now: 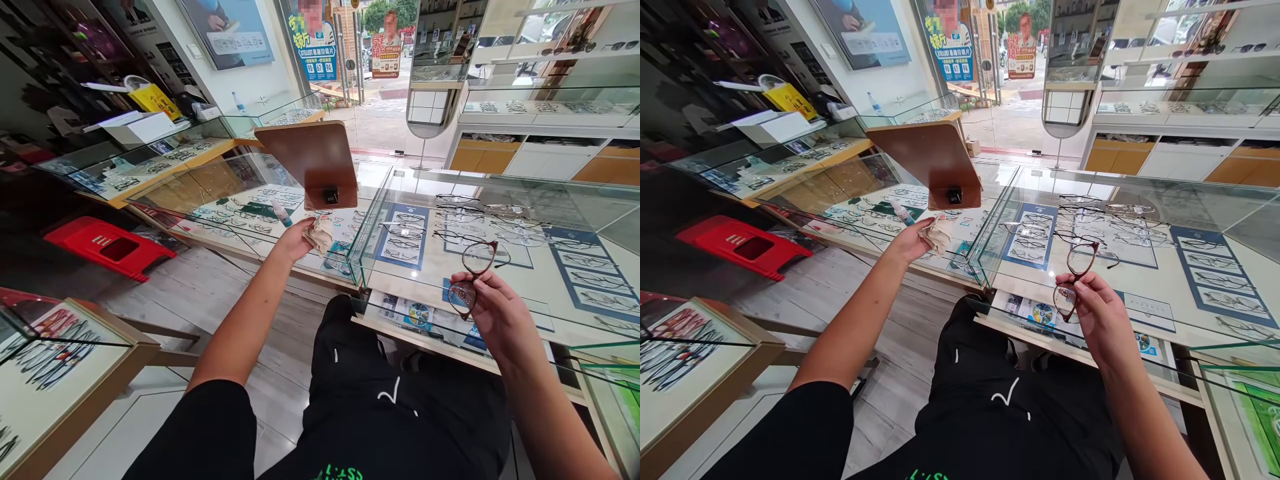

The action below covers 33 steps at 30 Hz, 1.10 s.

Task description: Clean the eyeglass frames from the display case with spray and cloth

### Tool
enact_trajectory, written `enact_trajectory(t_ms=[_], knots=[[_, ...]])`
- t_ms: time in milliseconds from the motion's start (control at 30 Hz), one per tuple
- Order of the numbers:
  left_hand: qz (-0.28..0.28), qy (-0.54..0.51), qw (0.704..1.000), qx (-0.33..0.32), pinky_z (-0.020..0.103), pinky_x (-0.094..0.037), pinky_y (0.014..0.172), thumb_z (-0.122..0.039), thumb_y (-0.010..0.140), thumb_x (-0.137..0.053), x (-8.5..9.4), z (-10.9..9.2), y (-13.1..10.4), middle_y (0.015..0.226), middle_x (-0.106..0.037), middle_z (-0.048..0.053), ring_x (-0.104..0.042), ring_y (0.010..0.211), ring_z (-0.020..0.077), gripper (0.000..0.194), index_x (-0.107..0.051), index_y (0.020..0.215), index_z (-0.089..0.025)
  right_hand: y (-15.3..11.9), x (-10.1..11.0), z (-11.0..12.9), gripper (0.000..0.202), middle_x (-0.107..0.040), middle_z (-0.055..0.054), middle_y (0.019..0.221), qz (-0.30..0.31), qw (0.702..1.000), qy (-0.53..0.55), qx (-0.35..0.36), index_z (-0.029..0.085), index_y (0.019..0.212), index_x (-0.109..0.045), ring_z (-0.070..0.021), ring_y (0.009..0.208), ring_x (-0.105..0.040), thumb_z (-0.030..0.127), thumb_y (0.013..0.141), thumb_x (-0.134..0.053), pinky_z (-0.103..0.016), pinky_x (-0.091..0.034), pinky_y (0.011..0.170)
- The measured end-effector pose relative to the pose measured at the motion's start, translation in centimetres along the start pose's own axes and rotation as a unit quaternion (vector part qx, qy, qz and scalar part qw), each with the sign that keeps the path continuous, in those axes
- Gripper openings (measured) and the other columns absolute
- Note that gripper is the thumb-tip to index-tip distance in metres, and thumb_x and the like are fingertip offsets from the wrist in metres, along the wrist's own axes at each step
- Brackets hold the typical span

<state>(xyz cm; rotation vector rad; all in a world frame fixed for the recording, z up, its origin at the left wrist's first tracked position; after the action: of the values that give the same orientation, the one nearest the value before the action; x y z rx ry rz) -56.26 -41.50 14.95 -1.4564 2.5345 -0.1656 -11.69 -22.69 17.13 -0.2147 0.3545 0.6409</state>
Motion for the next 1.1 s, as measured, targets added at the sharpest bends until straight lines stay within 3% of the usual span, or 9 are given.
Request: enact_trajectory(t_ms=[100, 267, 433, 500, 600, 700, 867, 1000, 1100], knots=[[0.062, -0.083, 0.994, 0.022, 0.037, -0.064, 0.082, -0.043, 0.084, -0.087, -0.8, -0.2, -0.7, 0.102, -0.078, 0.011, -0.076, 0.095, 0.0244, 0.032, -0.072, 0.097, -0.017, -0.2, 0.1, 0.1, 0.018, -0.083, -0.006, 0.109, -0.002, 1.0, 0.001, 0.0, 0.028, 0.09, -0.072, -0.0251, 0.1, -0.077, 0.037, 0.089, -0.087, -0.039, -0.064, 0.089], [0.077, -0.082, 0.994, 0.012, 0.034, -0.064, 0.08, -0.015, 0.066, -0.095, -2.1, -0.2, -2.1, 0.101, -0.081, 0.009, -0.076, 0.09, 0.0222, 0.04, -0.077, 0.102, -0.017, 0.0, 0.3, 0.0, 0.021, -0.082, -0.006, 0.109, -0.003, 1.0, -0.001, 0.0, 0.028, 0.09, -0.072, -0.0249, 0.104, -0.077, 0.039, 0.086, -0.09, -0.04, -0.063, 0.095], [0.107, 0.044, 0.992, -0.051, 0.034, -0.064, 0.085, -0.039, 0.08, -0.092, -4.4, -1.9, -4.9, 0.117, -0.082, 0.014, -0.076, 0.108, 0.0303, 0.036, -0.085, 0.106, -0.017, 0.1, 0.1, -0.3, 0.022, -0.081, -0.008, 0.109, 0.011, 1.0, -0.005, -0.013, 0.027, 0.089, -0.072, -0.0273, 0.102, -0.076, 0.04, 0.085, -0.09, -0.041, -0.065, 0.086], [0.147, 0.169, 0.968, -0.116, 0.036, -0.063, 0.088, -0.049, 0.087, -0.086, -5.7, -3.5, -7.2, 0.117, -0.082, 0.012, -0.075, 0.113, 0.0325, 0.037, -0.087, 0.11, -0.021, 0.1, -0.1, -0.3, 0.02, -0.081, -0.008, 0.11, 0.011, 1.0, -0.009, -0.011, 0.027, 0.09, -0.072, -0.0271, 0.105, -0.076, 0.039, 0.087, -0.088, -0.04, -0.065, 0.089], [0.199, 0.333, 0.882, -0.268, 0.039, -0.06, 0.1, -0.048, 0.1, -0.071, -8.0, -6.8, -11.9, 0.122, -0.08, 0.009, -0.071, 0.12, 0.0322, 0.03, -0.087, 0.114, -0.026, -0.1, -0.7, -0.2, 0.019, -0.081, -0.007, 0.11, 0.015, 1.0, -0.014, -0.006, 0.028, 0.091, -0.072, -0.0267, 0.107, -0.076, 0.039, 0.088, -0.087, -0.042, -0.063, 0.096], [0.194, 0.391, 0.828, -0.352, 0.04, -0.057, 0.095, -0.042, 0.105, -0.063, -9.6, -9.3, -15.4, 0.107, -0.078, 0.008, -0.071, 0.107, 0.0296, 0.03, -0.087, 0.104, -0.023, -0.2, -1.2, -0.1, 0.02, -0.081, -0.007, 0.109, 0.018, 1.0, -0.016, -0.006, 0.028, 0.09, -0.071, -0.0276, 0.108, -0.075, 0.04, 0.088, -0.087, -0.043, -0.061, 0.099], [0.179, 0.345, 0.878, -0.28, 0.029, -0.04, 0.063, -0.046, 0.098, -0.075, -10.7, -10.0, -15.8, 0.072, -0.057, 0.001, -0.054, 0.067, 0.0176, 0.034, -0.071, 0.078, -0.018, -0.8, -2.6, 0.0, 0.021, -0.081, -0.006, 0.108, 0.034, 0.999, -0.004, -0.016, 0.028, 0.091, -0.073, -0.0266, 0.11, -0.074, 0.041, 0.086, -0.089, -0.042, -0.058, 0.104], [0.232, 0.276, 0.914, -0.188, 0.027, -0.029, 0.054, -0.051, 0.094, -0.079, -12.4, -8.2, -15.3, 0.065, -0.047, -0.002, -0.043, 0.056, 0.0136, 0.042, -0.056, 0.075, -0.021, -1.8, -4.6, 0.2, 0.022, -0.082, -0.006, 0.107, 0.083, 0.996, -0.008, -0.028, 0.028, 0.095, -0.074, -0.0275, 0.11, -0.073, 0.042, 0.086, -0.09, -0.043, -0.055, 0.107], [0.292, 0.239, 0.916, -0.136, 0.028, -0.034, 0.053, -0.057, 0.093, -0.076, -14.4, -6.5, -15.9, 0.066, -0.05, -0.001, -0.048, 0.057, 0.0147, 0.045, -0.054, 0.076, -0.022, -2.2, -6.4, 0.1, 0.024, -0.082, -0.006, 0.106, 0.131, 0.991, -0.016, -0.032, 0.028, 0.093, -0.074, -0.0282, 0.11, -0.073, 0.045, 0.087, -0.089, -0.044, -0.054, 0.106]])
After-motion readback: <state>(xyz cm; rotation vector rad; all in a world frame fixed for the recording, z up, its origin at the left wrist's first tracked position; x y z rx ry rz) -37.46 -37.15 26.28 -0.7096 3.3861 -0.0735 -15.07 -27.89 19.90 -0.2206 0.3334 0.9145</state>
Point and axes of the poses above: each hand's wrist, its own y-axis towards the middle knuckle, its own x-axis out of the back of the hand, z = x × y, the point moved 6 cm from there along y, towards the middle knuckle
